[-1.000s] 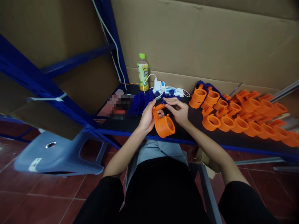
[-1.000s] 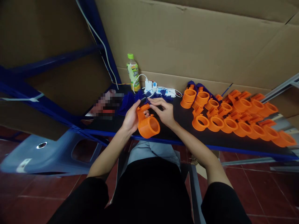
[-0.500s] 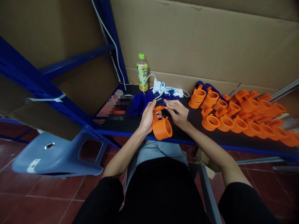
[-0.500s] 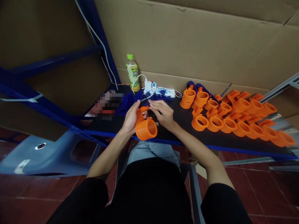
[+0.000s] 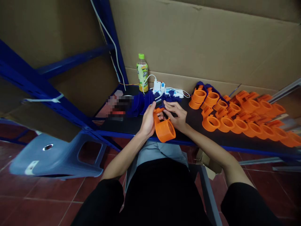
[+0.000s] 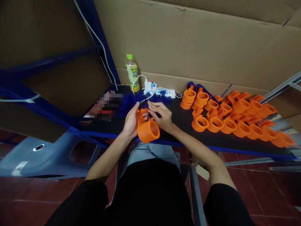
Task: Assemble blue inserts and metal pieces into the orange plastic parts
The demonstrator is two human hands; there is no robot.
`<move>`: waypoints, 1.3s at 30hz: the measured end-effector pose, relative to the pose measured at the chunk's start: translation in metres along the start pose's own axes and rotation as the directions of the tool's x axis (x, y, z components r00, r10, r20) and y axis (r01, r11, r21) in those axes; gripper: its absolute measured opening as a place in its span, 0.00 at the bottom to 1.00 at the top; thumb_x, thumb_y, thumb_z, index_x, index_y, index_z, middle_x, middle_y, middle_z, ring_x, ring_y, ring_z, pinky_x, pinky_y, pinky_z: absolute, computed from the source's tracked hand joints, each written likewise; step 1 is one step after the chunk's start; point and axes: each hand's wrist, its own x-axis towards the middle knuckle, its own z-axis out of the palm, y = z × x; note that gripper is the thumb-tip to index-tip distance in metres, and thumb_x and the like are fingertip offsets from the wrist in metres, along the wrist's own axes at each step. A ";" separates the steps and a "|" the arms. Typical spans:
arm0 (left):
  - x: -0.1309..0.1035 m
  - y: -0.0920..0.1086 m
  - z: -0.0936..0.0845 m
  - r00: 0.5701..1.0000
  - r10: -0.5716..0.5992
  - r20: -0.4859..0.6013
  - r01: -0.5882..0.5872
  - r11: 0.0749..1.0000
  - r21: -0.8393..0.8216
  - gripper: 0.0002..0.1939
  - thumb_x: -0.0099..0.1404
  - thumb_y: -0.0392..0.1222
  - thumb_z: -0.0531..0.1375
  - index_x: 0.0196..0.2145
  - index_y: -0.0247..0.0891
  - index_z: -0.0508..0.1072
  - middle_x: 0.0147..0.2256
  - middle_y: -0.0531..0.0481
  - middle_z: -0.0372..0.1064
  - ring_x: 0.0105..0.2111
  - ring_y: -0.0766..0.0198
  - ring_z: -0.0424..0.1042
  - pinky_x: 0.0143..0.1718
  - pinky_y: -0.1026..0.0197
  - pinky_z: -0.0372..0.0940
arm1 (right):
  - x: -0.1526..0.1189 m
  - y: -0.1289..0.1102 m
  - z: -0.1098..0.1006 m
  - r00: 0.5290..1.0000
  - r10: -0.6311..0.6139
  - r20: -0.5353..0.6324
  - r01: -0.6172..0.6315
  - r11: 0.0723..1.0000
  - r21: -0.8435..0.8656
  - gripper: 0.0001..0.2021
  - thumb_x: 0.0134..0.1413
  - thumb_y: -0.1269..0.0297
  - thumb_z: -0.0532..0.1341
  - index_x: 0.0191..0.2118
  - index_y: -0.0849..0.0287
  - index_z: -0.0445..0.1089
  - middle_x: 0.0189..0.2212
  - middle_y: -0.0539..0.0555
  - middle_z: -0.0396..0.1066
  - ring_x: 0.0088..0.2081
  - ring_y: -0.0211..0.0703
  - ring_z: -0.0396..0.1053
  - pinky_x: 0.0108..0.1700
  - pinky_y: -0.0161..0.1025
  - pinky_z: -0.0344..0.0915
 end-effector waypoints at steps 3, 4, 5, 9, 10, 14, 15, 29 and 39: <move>0.000 0.000 0.001 1.000 -0.026 0.006 0.026 0.999 -0.023 0.20 0.64 0.54 0.70 0.38 0.38 0.67 0.25 0.54 0.73 0.22 0.68 0.72 0.31 0.64 0.68 | 0.001 0.005 -0.002 0.999 -0.032 0.009 0.031 0.999 0.029 0.05 0.65 0.64 0.68 0.44 0.54 0.81 0.49 0.58 0.82 0.51 0.46 0.81 0.52 0.46 0.82; 0.000 0.001 0.002 0.999 -0.042 0.016 0.042 0.999 -0.025 0.20 0.65 0.54 0.70 0.38 0.38 0.68 0.26 0.52 0.74 0.23 0.67 0.73 0.33 0.63 0.69 | 0.001 0.005 -0.003 1.000 -0.024 0.005 0.023 0.999 0.029 0.05 0.65 0.63 0.68 0.43 0.54 0.81 0.48 0.57 0.82 0.51 0.47 0.81 0.52 0.46 0.81; 0.000 0.002 0.002 0.998 -0.061 0.034 0.061 0.998 -0.024 0.18 0.66 0.53 0.69 0.39 0.37 0.70 0.27 0.51 0.76 0.26 0.66 0.75 0.35 0.62 0.71 | 0.002 0.005 -0.004 1.000 -0.010 -0.006 0.010 1.000 0.029 0.04 0.65 0.63 0.68 0.43 0.53 0.81 0.47 0.57 0.82 0.50 0.47 0.81 0.52 0.47 0.81; 0.003 0.005 0.000 0.980 -0.137 0.141 0.131 0.990 0.049 0.16 0.71 0.52 0.64 0.42 0.34 0.76 0.37 0.42 0.80 0.38 0.57 0.82 0.42 0.58 0.75 | 0.011 0.000 -0.010 0.998 0.014 -0.062 -0.012 0.999 0.035 0.04 0.65 0.63 0.67 0.42 0.52 0.81 0.44 0.56 0.83 0.47 0.47 0.81 0.50 0.49 0.81; 0.004 0.005 -0.001 0.975 -0.154 0.161 0.143 0.986 0.082 0.17 0.72 0.53 0.63 0.43 0.33 0.77 0.39 0.41 0.81 0.41 0.55 0.82 0.43 0.57 0.76 | 0.014 -0.001 -0.011 0.998 0.001 -0.064 0.002 0.999 0.042 0.04 0.65 0.63 0.67 0.42 0.52 0.81 0.45 0.56 0.83 0.47 0.47 0.81 0.49 0.50 0.81; 0.006 0.005 -0.006 0.959 -0.201 0.200 0.163 0.968 0.192 0.21 0.74 0.57 0.60 0.48 0.34 0.79 0.44 0.38 0.81 0.45 0.53 0.82 0.42 0.56 0.78 | 0.024 0.002 -0.021 0.997 0.002 -0.071 -0.005 0.999 -0.049 0.07 0.68 0.63 0.64 0.44 0.52 0.81 0.44 0.56 0.83 0.46 0.47 0.81 0.51 0.52 0.79; 0.006 0.005 -0.007 0.956 -0.204 0.209 0.161 0.965 0.206 0.22 0.74 0.57 0.60 0.49 0.34 0.78 0.44 0.38 0.81 0.44 0.53 0.82 0.41 0.56 0.79 | 0.026 0.004 -0.023 0.998 -0.003 -0.058 -0.002 0.996 -0.084 0.07 0.68 0.62 0.63 0.44 0.53 0.81 0.44 0.56 0.83 0.46 0.48 0.81 0.51 0.53 0.79; 0.004 0.029 -0.008 0.990 -0.103 0.092 0.086 0.980 0.180 0.29 0.68 0.60 0.66 0.55 0.33 0.78 0.42 0.39 0.83 0.39 0.51 0.85 0.38 0.55 0.79 | 0.057 0.010 0.009 0.894 0.437 0.094 -0.437 0.899 -0.024 0.16 0.73 0.52 0.54 0.51 0.54 0.72 0.37 0.52 0.79 0.34 0.39 0.77 0.37 0.36 0.71; -0.006 0.037 -0.002 0.979 -0.118 0.168 0.096 0.987 0.131 0.27 0.71 0.57 0.63 0.57 0.32 0.77 0.42 0.39 0.83 0.42 0.48 0.85 0.43 0.52 0.81 | 0.078 0.033 0.059 0.560 0.674 0.481 -0.414 0.731 -0.542 0.18 0.68 0.43 0.56 0.44 0.54 0.64 0.38 0.52 0.74 0.36 0.44 0.69 0.40 0.40 0.63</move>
